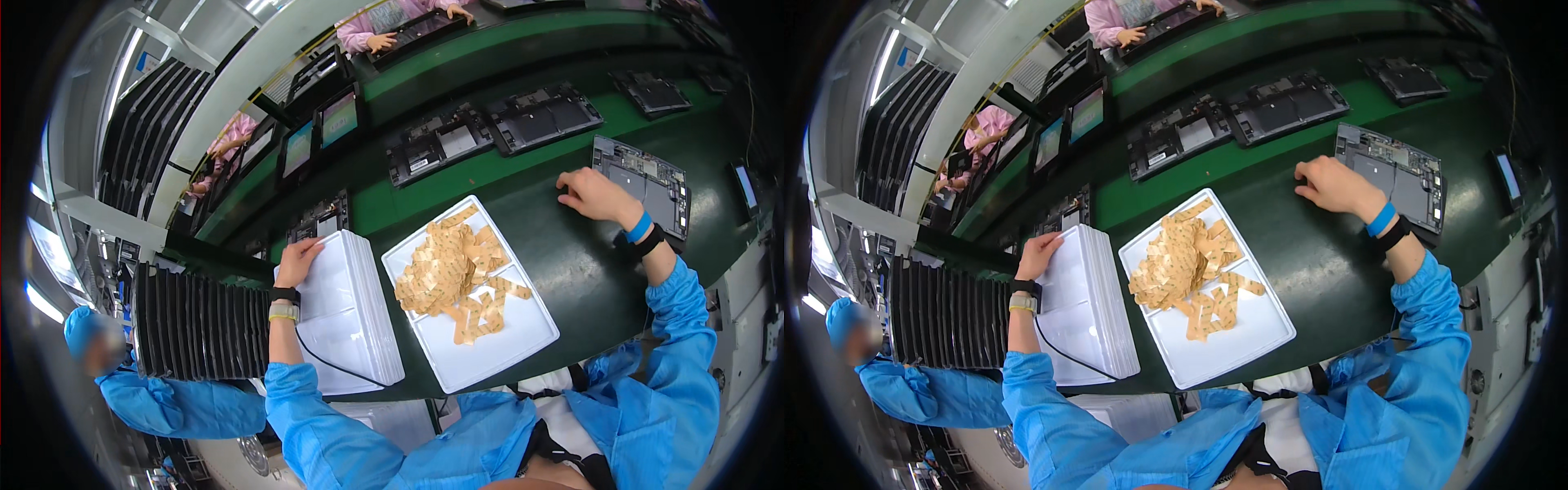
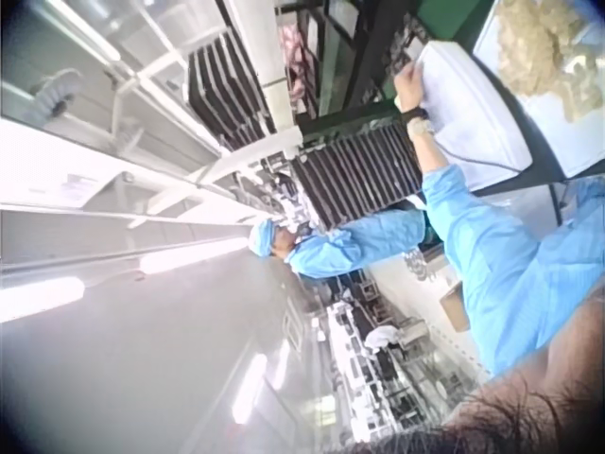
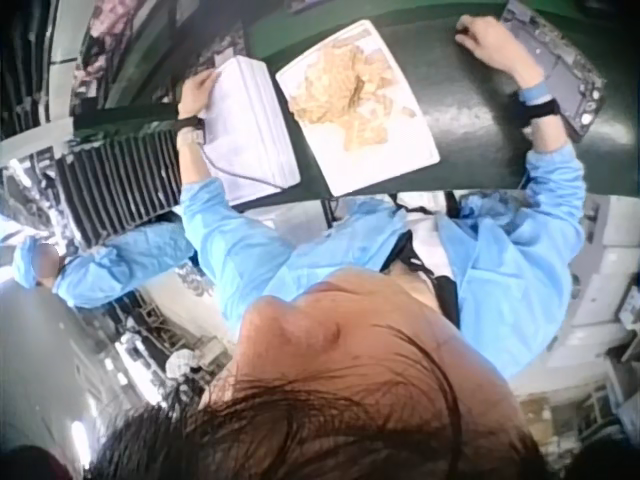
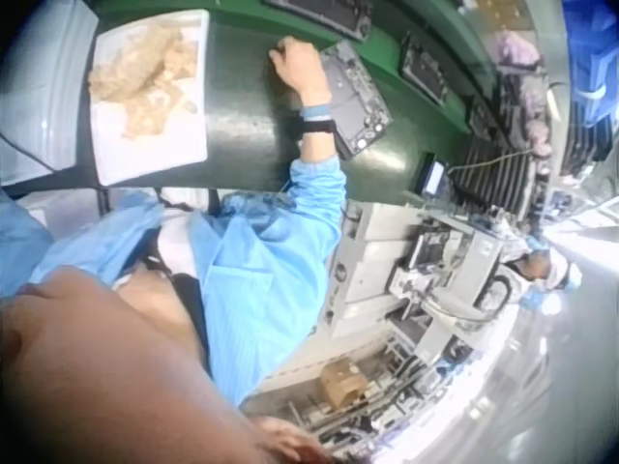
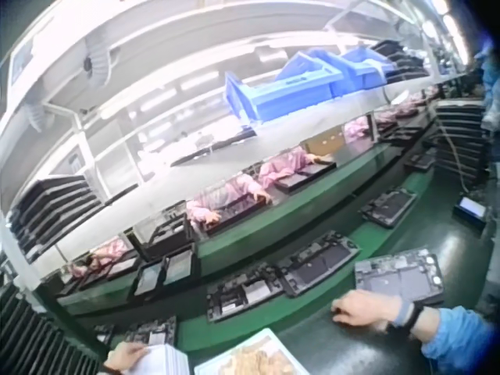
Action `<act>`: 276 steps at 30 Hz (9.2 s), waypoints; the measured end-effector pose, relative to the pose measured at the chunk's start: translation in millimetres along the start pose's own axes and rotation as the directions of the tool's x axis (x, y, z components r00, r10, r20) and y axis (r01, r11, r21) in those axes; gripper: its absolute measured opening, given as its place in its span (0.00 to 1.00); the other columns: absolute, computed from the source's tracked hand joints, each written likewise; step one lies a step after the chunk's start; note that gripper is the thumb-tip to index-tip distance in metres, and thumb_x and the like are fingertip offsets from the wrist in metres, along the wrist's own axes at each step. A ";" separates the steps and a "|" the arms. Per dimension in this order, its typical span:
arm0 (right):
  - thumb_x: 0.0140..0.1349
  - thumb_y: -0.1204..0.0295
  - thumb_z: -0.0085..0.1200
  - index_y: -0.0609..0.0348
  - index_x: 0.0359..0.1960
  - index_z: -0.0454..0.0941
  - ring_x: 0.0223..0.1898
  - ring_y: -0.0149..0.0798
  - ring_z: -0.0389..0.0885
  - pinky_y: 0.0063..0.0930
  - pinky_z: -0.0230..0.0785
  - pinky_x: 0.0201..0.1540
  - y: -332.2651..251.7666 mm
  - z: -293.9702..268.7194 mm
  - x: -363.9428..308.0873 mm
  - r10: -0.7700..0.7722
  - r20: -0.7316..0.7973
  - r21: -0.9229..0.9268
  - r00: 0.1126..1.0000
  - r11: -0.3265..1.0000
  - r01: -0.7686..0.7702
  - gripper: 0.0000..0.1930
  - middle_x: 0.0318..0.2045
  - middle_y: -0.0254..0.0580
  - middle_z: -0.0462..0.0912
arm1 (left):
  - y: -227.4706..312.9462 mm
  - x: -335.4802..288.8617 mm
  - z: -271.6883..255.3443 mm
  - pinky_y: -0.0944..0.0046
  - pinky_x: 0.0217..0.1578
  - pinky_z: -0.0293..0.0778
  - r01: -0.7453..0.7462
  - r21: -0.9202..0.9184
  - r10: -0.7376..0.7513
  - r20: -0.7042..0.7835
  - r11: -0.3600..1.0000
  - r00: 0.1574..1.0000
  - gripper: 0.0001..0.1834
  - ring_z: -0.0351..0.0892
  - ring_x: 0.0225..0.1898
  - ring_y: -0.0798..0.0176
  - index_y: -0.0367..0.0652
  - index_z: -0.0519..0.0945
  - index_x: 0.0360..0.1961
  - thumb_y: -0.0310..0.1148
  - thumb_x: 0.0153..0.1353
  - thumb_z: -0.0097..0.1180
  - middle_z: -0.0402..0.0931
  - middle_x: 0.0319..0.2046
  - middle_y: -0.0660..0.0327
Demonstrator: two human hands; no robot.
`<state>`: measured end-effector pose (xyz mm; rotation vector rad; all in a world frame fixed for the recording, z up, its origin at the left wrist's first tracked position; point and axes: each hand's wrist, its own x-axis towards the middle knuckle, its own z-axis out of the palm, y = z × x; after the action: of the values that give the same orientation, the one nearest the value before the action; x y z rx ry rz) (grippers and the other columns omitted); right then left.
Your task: The person applies adhesive strips and batteries to a tablet chassis by hand.
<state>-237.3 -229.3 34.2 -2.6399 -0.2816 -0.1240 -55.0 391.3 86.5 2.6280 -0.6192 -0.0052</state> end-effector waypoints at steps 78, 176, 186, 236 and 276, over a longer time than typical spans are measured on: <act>0.69 0.79 0.59 0.70 0.53 0.81 0.41 0.32 0.88 0.25 0.81 0.51 -149.3 13.9 116.7 -0.035 -0.162 0.977 0.986 0.136 0.165 0.13 0.41 0.44 0.88 | 232.2 10.1 69.4 0.67 0.54 0.78 -0.165 -0.776 -0.090 -0.274 0.609 0.958 0.30 0.84 0.51 0.65 0.36 0.68 0.69 0.18 0.67 0.62 0.85 0.50 0.51; 0.60 0.70 0.59 0.60 0.36 0.88 0.38 0.53 0.87 0.46 0.78 0.42 -161.3 68.5 89.3 -0.519 0.389 0.448 0.761 0.828 0.336 0.09 0.33 0.53 0.88 | 204.7 22.1 32.2 0.50 0.63 0.74 -0.212 -0.822 -0.074 -0.293 0.528 0.953 0.37 0.79 0.58 0.52 0.40 0.60 0.74 0.40 0.69 0.61 0.73 0.63 0.47; 0.74 0.59 0.55 0.63 0.64 0.74 0.38 0.44 0.89 0.35 0.80 0.42 -86.1 -21.5 125.8 0.068 -0.234 0.631 0.970 0.769 0.099 0.24 0.38 0.49 0.89 | 260.0 106.3 87.7 0.58 0.55 0.75 -0.313 -0.257 0.267 -0.199 0.914 0.943 0.49 0.79 0.52 0.58 0.36 0.66 0.66 0.34 0.44 0.81 0.77 0.53 0.52; 0.46 0.62 0.77 0.56 0.59 0.80 0.55 0.62 0.81 0.47 0.76 0.61 9.3 61.6 215.7 -0.084 -0.217 0.118 0.973 0.987 0.112 0.36 0.51 0.61 0.80 | 169.4 184.2 167.4 0.50 0.71 0.65 -0.300 0.173 0.302 0.017 0.938 0.953 0.61 0.67 0.70 0.41 0.34 0.70 0.70 0.50 0.35 0.86 0.70 0.67 0.43; 0.64 0.65 0.57 0.68 0.47 0.86 0.60 0.55 0.79 0.47 0.63 0.67 -33.9 129.9 197.4 -0.521 -0.128 -0.555 0.844 0.743 0.374 0.18 0.51 0.59 0.86 | 121.4 92.0 112.0 0.49 0.76 0.53 -0.174 0.268 0.067 0.366 0.948 0.928 0.44 0.53 0.77 0.31 0.26 0.62 0.73 0.59 0.77 0.40 0.65 0.69 0.30</act>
<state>-47.4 -103.8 -37.9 -2.9554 -0.9083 -0.8348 -35.0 208.0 44.6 2.8970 -0.9729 -0.3837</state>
